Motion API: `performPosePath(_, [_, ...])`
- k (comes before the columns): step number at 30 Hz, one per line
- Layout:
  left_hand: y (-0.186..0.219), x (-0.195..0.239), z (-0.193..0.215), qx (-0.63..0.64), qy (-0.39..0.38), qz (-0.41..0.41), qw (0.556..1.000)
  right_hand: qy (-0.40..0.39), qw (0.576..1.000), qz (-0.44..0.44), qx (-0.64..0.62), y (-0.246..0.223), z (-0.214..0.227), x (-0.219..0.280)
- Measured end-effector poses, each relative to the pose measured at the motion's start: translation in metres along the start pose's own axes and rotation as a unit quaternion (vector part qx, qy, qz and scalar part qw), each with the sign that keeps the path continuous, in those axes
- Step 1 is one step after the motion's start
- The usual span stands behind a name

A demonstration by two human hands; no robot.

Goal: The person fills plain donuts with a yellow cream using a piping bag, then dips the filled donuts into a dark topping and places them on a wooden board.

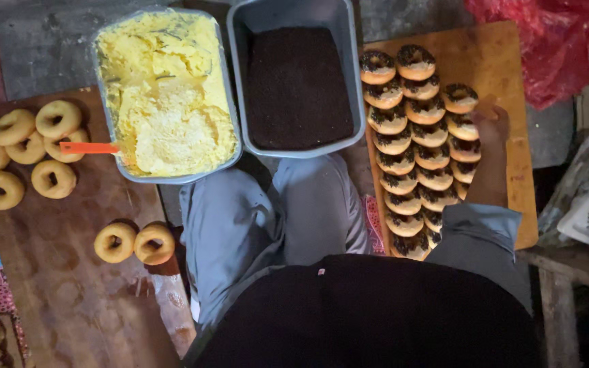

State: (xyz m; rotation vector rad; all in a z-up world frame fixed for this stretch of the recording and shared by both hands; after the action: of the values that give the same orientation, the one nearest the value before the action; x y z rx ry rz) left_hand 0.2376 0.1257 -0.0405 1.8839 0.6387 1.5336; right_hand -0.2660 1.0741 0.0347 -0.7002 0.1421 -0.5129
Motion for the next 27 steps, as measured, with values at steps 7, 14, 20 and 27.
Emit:
performPosePath(7, [-0.007, 0.004, -0.011, -0.028, -0.008, 0.034, 0.999, -0.050, 0.998, 0.044, 0.007, -0.017, -0.005, 0.033])
performPosePath(14, [-0.007, 0.017, -0.012, -0.075, -0.004, 0.006, 0.997, -0.139, 0.988, -0.070, 0.026, 0.043, -0.024, 0.018])
performPosePath(20, [-0.015, 0.009, -0.011, -0.091, -0.005, 0.012, 0.996, -0.154, 0.983, 0.099, 0.017, 0.003, -0.024, 0.000])
performPosePath(27, [-0.039, -0.008, -0.027, -0.186, 0.024, -0.011, 0.982, 0.120, 0.960, 0.250, 0.037, -0.114, -0.041, 0.064])
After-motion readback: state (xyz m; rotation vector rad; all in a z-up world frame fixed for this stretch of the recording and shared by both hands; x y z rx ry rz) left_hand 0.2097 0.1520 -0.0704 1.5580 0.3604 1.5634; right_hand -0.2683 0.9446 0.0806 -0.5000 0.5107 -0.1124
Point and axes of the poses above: each hand's wrist, its own x-axis away from the middle knuckle, its own z-axis out of the back of the hand, y = z × x, the point moved 9 cm from there along -x, towards the middle knuckle, and after that the axes turned 3 degrees about z, right-handed, at the moved point
